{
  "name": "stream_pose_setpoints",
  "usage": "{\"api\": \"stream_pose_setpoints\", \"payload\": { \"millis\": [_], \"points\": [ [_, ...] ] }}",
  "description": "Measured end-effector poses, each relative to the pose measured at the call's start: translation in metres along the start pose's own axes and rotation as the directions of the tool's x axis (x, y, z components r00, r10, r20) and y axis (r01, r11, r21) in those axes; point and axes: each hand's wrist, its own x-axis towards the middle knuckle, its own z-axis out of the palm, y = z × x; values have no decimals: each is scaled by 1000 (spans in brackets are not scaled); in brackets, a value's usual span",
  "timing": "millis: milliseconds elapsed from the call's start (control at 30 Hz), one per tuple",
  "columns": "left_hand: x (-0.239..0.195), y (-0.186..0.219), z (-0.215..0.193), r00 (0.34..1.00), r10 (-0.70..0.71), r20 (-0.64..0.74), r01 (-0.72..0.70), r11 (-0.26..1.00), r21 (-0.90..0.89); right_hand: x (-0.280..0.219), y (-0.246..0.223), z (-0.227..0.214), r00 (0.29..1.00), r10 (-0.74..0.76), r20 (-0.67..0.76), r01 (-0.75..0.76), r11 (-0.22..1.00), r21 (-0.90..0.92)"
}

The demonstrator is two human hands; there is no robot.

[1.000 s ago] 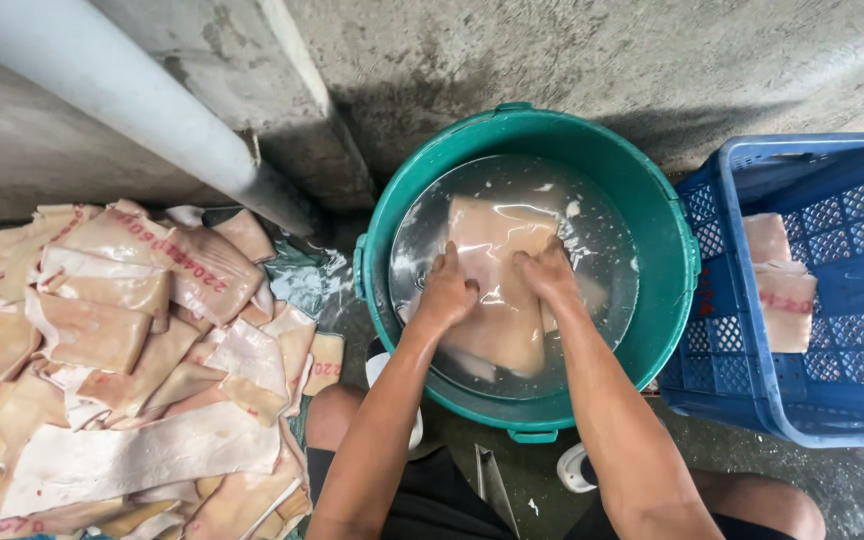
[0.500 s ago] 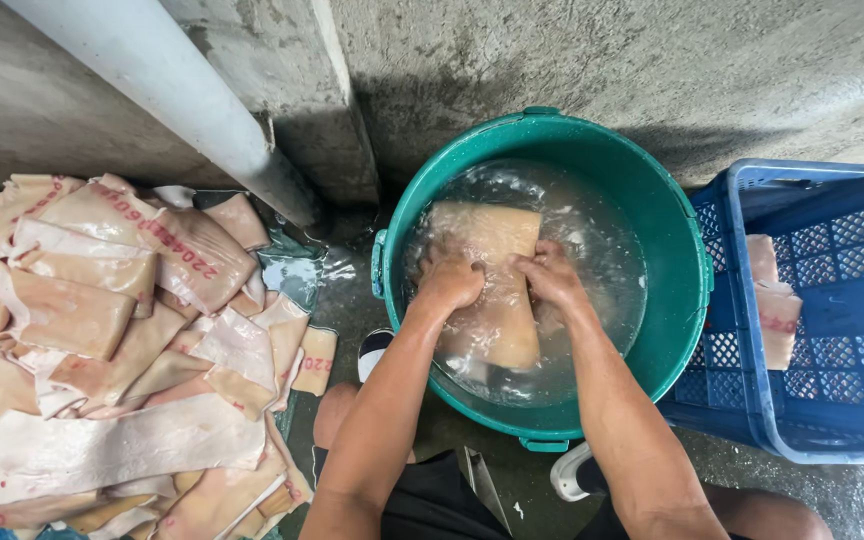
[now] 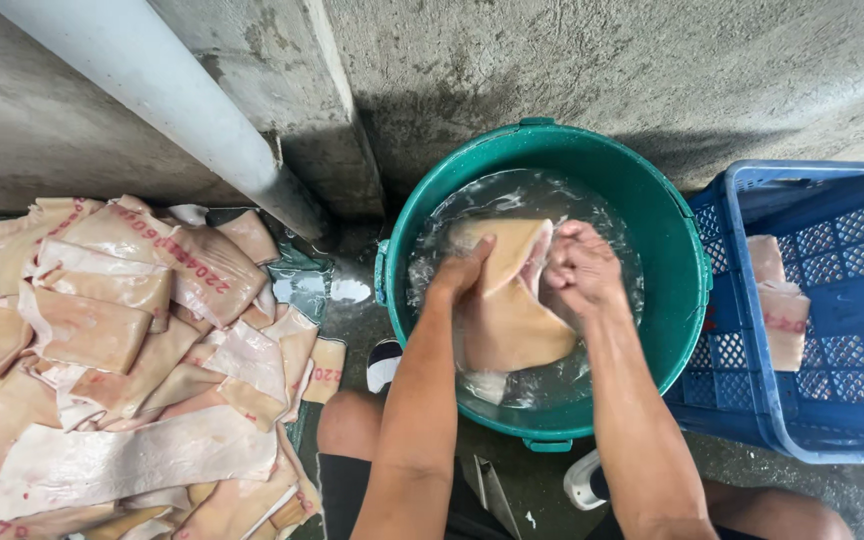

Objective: The person repeatedly picks up flat, beige, semi-translucent sheets from a pile, washes them by hand in a green bucket of water, and places the wet sheets into a blue plastic basket. The process is repeated for multiple sheets.

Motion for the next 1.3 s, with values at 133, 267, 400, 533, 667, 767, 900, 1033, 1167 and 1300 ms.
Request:
{"api": "stream_pose_setpoints", "payload": {
  "millis": [133,267,400,533,667,767,900,1033,1167,1300],
  "points": [
    [-21,2,14,994,-100,40,107,879,-465,7,-2,-31,917,-121,-381,-100,852,-513],
    [-27,-10,37,998,18,52,8,883,-469,13,16,-63,902,-190,-388,-260,481,-838],
    [-34,-13,44,979,159,127,-129,967,-219,27,42,-78,930,5,-368,-356,258,-898],
    [-64,0,36,889,312,336,-359,929,87,29,42,-73,678,292,-674,-680,597,-426],
    [-80,27,19,882,275,384,-165,941,-295,30,15,-53,705,316,-635,-628,694,-352],
    [-81,34,3,902,226,367,99,720,-687,27,-6,-33,934,64,-350,-240,840,-487],
    [-63,28,-12,858,266,440,404,182,-897,-7,-35,-11,996,-93,-17,75,887,-455],
    [-46,2,5,914,213,346,130,653,-746,-29,-50,6,980,196,-30,-184,842,-507],
    [-30,-22,24,940,-74,334,120,986,-118,-12,-20,33,890,204,-408,-384,-147,-911],
    [-15,-44,39,961,-208,181,206,978,32,-12,13,35,792,232,-565,-327,-621,-712]
  ]
}}
